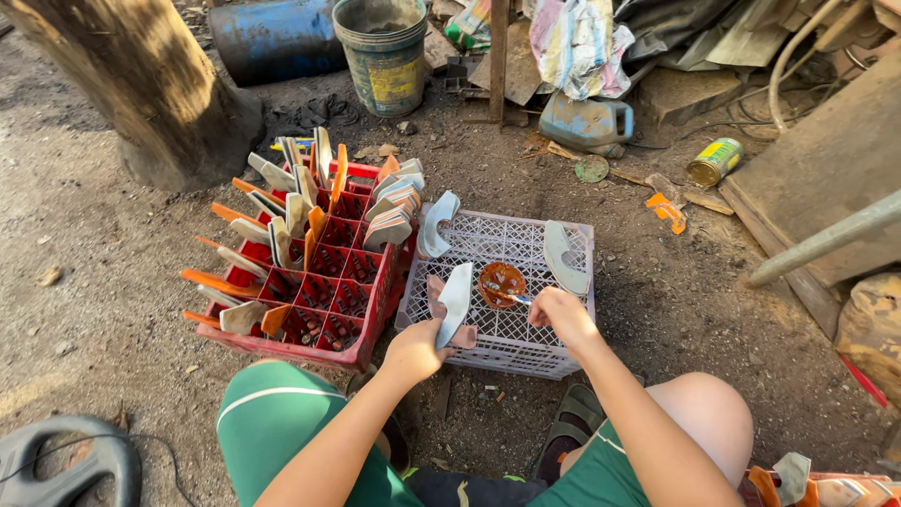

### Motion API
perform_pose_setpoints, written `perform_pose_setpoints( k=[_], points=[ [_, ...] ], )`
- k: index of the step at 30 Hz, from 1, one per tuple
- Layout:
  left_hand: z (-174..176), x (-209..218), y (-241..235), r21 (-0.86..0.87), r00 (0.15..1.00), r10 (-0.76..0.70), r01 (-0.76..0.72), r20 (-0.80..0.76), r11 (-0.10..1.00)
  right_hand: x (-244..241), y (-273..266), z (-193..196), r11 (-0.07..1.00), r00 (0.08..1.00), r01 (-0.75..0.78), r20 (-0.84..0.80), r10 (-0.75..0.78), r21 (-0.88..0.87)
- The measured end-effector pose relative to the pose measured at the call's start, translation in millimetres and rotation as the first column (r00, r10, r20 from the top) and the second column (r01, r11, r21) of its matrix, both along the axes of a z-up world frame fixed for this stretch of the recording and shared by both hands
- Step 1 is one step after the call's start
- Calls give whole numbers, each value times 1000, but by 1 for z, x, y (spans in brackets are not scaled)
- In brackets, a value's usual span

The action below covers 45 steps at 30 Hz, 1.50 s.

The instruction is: The person sits on the ground and applies a reddish-brown paste to curved plastic parts using a small brush. They pick up parts from a red crate, apply the paste to both sides, and place them into a white crate. The process is repeated for multiple parts.

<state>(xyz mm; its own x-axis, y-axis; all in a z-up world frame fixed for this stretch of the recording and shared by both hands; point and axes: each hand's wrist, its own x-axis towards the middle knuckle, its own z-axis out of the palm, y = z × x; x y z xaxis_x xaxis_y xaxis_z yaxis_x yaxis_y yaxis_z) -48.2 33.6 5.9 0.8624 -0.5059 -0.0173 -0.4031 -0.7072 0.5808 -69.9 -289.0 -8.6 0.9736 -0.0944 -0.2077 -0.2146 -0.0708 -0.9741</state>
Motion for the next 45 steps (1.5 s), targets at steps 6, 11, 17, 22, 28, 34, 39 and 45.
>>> perform_pose_setpoints(
  k=[6, 11, 17, 22, 28, 34, 39, 45],
  points=[
    [41, -19, -5, -5, 995, 29, -29, -98, 1000, -37, 31, 6, 893, 925, -359, -235, 300, -273],
    [56, -32, -15, -57, 980, 55, -67, -190, 996, -38, 46, -23, 921, 951, -286, -194, 240, -263],
    [54, -25, -13, -71, 982, 86, -99, -165, 993, -27, 46, -51, 934, 979, -196, -107, 171, -298],
    [29, -28, -32, -34, 978, 78, -86, -193, 996, -35, 58, -33, 891, 980, -201, -78, 185, -408],
    [-14, -34, -25, -173, 965, 168, -203, -200, 964, -44, 86, -9, 748, 953, -285, -95, 287, -600],
    [0, -27, -31, 47, 919, 259, -257, -297, 965, -34, 92, -7, 815, 948, -315, -119, 295, -487],
    [16, -30, -35, -127, 943, 209, -247, -258, 961, -25, 89, -22, 937, 954, -290, -135, 267, -194],
    [23, -28, -39, -203, 961, 150, -199, -233, 959, -20, 82, -34, 937, 928, -225, -236, 290, 266]
  ],
)
